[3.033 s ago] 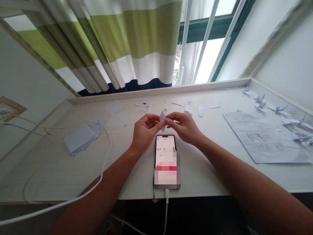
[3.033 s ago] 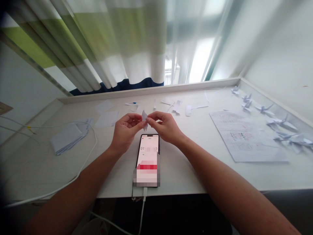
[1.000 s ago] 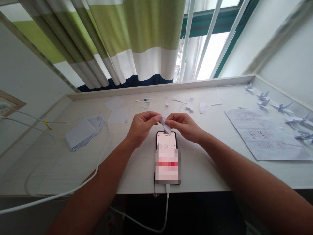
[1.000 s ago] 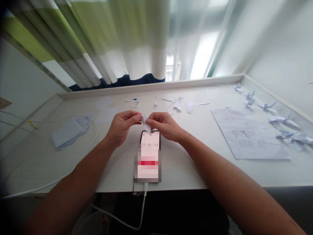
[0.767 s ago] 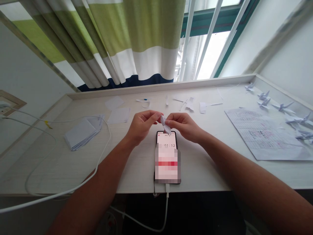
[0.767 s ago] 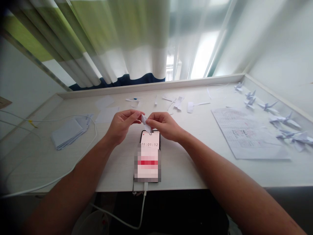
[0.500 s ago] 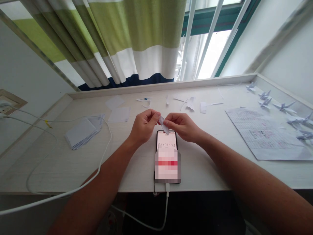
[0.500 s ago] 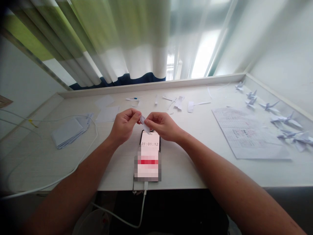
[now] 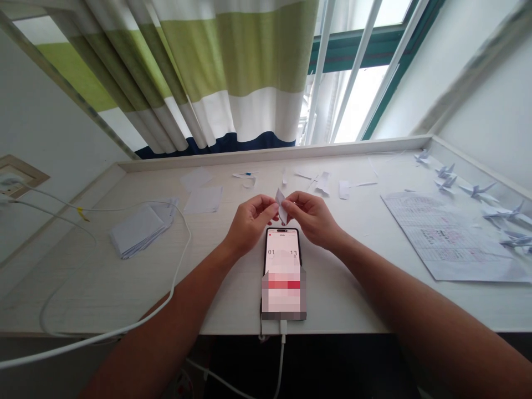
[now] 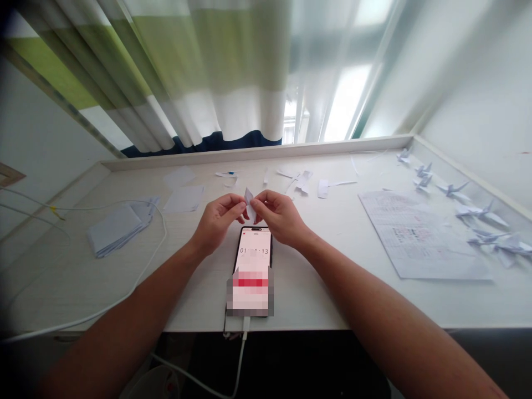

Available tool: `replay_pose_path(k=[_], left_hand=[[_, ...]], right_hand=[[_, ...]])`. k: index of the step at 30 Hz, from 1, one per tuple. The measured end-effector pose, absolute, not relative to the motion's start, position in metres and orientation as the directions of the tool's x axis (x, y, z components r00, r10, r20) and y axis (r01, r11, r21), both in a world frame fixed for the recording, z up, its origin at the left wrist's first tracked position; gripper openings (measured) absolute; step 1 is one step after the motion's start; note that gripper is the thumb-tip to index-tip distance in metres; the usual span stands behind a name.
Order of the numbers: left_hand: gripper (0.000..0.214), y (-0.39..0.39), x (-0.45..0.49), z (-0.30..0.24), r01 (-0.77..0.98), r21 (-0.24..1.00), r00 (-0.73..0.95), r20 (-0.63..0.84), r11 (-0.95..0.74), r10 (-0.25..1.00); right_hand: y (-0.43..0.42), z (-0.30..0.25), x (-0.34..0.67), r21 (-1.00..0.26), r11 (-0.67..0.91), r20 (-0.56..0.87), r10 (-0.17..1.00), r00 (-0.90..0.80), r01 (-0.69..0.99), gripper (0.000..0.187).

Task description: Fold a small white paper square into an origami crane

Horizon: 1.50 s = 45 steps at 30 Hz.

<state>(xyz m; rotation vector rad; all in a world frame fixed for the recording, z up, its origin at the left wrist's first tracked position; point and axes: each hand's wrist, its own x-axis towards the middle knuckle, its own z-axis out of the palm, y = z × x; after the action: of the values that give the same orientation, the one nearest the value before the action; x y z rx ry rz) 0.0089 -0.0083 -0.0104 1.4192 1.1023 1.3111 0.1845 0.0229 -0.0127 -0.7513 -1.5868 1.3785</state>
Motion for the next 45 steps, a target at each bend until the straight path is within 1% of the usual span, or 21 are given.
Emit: replay_pose_path(k=[3, 11, 14, 18, 22, 25, 28, 32, 37, 40, 43, 45], left_hand=[[0.032, -0.007, 0.009, -0.013, 0.033, 0.98, 0.054, 0.196, -0.198, 0.979], [0.027, -0.005, 0.009, -0.018, 0.027, 0.97, 0.04, 0.24, -0.241, 0.97], [0.026, -0.005, 0.01, -0.02, 0.04, 0.959, 0.044, 0.277, -0.279, 0.96], [0.022, -0.005, 0.01, -0.02, 0.074, 0.946, -0.01, 0.318, -0.317, 0.948], [0.024, -0.007, 0.009, -0.017, 0.132, 0.938, -0.005, 0.324, -0.321, 0.946], [0.03, -0.009, 0.009, -0.016, 0.091, 0.948, 0.018, 0.303, -0.304, 0.953], [0.034, -0.01, 0.01, -0.016, 0.06, 0.958, 0.062, 0.275, -0.279, 0.959], [0.031, -0.012, 0.011, -0.015, 0.088, 0.948, 0.097, 0.298, -0.306, 0.95], [0.029, -0.011, 0.009, -0.014, 0.11, 0.936, 0.115, 0.321, -0.333, 0.94], [0.031, -0.012, 0.01, -0.014, 0.131, 0.938, 0.105, 0.309, -0.321, 0.945], [0.032, -0.012, 0.01, -0.014, 0.117, 0.95, 0.079, 0.28, -0.288, 0.957], [0.032, -0.012, 0.01, -0.014, 0.08, 0.959, 0.049, 0.269, -0.272, 0.962]], right_hand=[[0.023, -0.011, 0.185, -0.962, 0.241, 0.273, 0.876, -0.397, -0.129, 0.036], [0.025, -0.017, 0.184, -0.948, 0.314, 0.312, 0.894, -0.323, -0.047, 0.037], [0.025, -0.02, 0.182, -0.945, 0.318, 0.326, 0.902, -0.284, -0.075, 0.037], [0.024, -0.02, 0.181, -0.95, 0.294, 0.311, 0.9, -0.304, -0.103, 0.037], [0.02, -0.014, 0.182, -0.94, 0.34, 0.332, 0.89, -0.313, -0.032, 0.03], [0.021, -0.01, 0.184, -0.92, 0.391, 0.382, 0.881, -0.278, -0.025, 0.026], [0.023, -0.008, 0.187, -0.915, 0.399, 0.399, 0.88, -0.257, -0.052, 0.022], [0.026, -0.007, 0.191, -0.927, 0.364, 0.373, 0.888, -0.268, -0.085, 0.022], [0.027, -0.007, 0.189, -0.953, 0.255, 0.293, 0.911, -0.291, -0.163, 0.028], [0.027, -0.006, 0.188, -0.964, 0.199, 0.245, 0.922, -0.301, -0.175, 0.035], [0.028, -0.005, 0.19, -0.967, 0.164, 0.212, 0.942, -0.26, -0.196, 0.041], [0.029, -0.005, 0.191, -0.967, 0.161, 0.211, 0.941, -0.266, -0.199, 0.039]])
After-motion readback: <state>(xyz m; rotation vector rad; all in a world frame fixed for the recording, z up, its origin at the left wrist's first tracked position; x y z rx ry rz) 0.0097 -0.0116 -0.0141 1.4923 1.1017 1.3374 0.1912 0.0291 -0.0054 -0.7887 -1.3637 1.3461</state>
